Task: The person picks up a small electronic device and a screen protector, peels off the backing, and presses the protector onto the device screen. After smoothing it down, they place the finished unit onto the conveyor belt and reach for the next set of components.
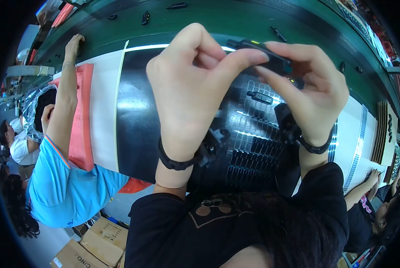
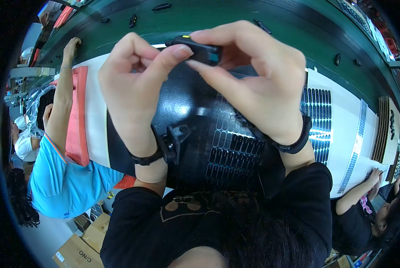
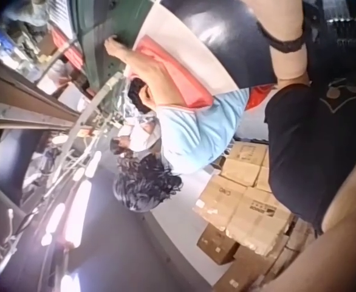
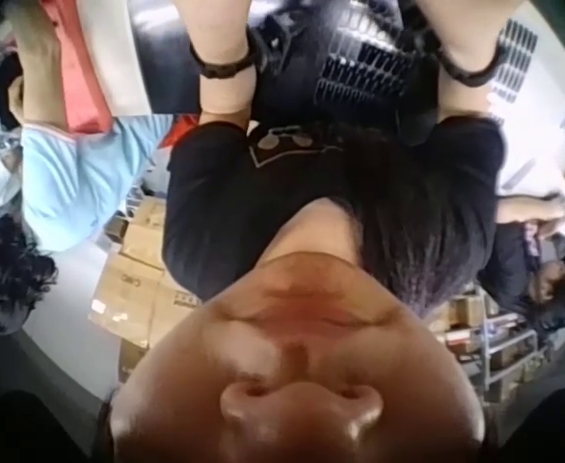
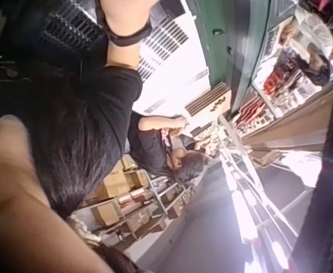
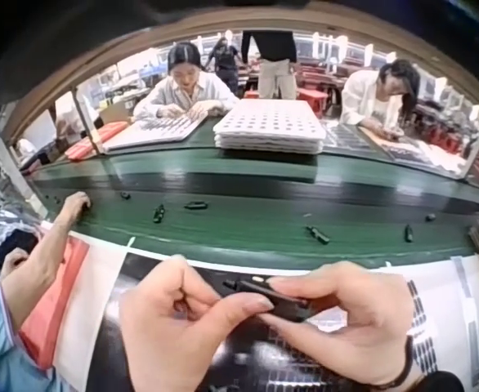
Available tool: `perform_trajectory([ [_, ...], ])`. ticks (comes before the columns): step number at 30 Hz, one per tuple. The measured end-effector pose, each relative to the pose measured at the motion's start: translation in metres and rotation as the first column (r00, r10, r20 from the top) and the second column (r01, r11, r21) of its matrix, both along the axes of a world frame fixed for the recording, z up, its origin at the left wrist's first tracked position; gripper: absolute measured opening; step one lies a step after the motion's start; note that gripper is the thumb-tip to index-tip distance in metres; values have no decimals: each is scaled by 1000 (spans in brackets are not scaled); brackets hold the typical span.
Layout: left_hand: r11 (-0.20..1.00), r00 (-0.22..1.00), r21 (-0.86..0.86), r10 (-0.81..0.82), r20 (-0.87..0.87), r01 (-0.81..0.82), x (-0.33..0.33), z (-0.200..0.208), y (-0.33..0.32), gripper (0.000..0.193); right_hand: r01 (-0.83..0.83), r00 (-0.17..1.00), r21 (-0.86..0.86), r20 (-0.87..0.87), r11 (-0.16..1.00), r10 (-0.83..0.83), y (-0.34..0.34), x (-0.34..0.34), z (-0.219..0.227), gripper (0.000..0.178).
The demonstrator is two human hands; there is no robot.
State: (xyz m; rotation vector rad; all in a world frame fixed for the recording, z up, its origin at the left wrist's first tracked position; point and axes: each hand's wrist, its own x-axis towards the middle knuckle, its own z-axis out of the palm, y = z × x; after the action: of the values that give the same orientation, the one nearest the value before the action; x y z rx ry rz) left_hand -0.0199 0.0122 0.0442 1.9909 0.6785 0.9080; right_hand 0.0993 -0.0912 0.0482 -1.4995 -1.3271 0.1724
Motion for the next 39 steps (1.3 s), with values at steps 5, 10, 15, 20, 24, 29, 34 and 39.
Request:
perform_trajectory([
  [5,871,934,-359,-256,251,335,4,-4,11,10,-83,990,70,-111,994,90,3,6,-2,27],
  [10,885,963,-379,-257,81,268,5,-5,14,11,-190,937,-67,-311,979,161,10,16,-13,22],
  [15,1000,991,-13,-10,-130,9,9,-26,27,12,-334,774,-234,-621,913,124,35,48,-41,23],
  [20,992,997,-120,-43,-62,36,0,-18,28,12,213,976,-212,-8,954,-219,76,100,-96,39],
  [24,994,987,-18,-108,-119,107,1,-14,18,13,461,881,-634,411,620,-235,91,145,-128,59],
  [29,911,913,139,-360,-192,388,20,-10,-24,12,430,824,-635,566,642,9,99,185,-139,33],
  [34,782,772,145,-536,-341,606,16,-32,-49,15,-102,950,-611,-294,785,-105,61,116,-64,24],
  [39,659,653,186,-588,-477,729,14,-69,-82,13,-313,933,-676,-351,668,81,-42,61,-41,23],
])
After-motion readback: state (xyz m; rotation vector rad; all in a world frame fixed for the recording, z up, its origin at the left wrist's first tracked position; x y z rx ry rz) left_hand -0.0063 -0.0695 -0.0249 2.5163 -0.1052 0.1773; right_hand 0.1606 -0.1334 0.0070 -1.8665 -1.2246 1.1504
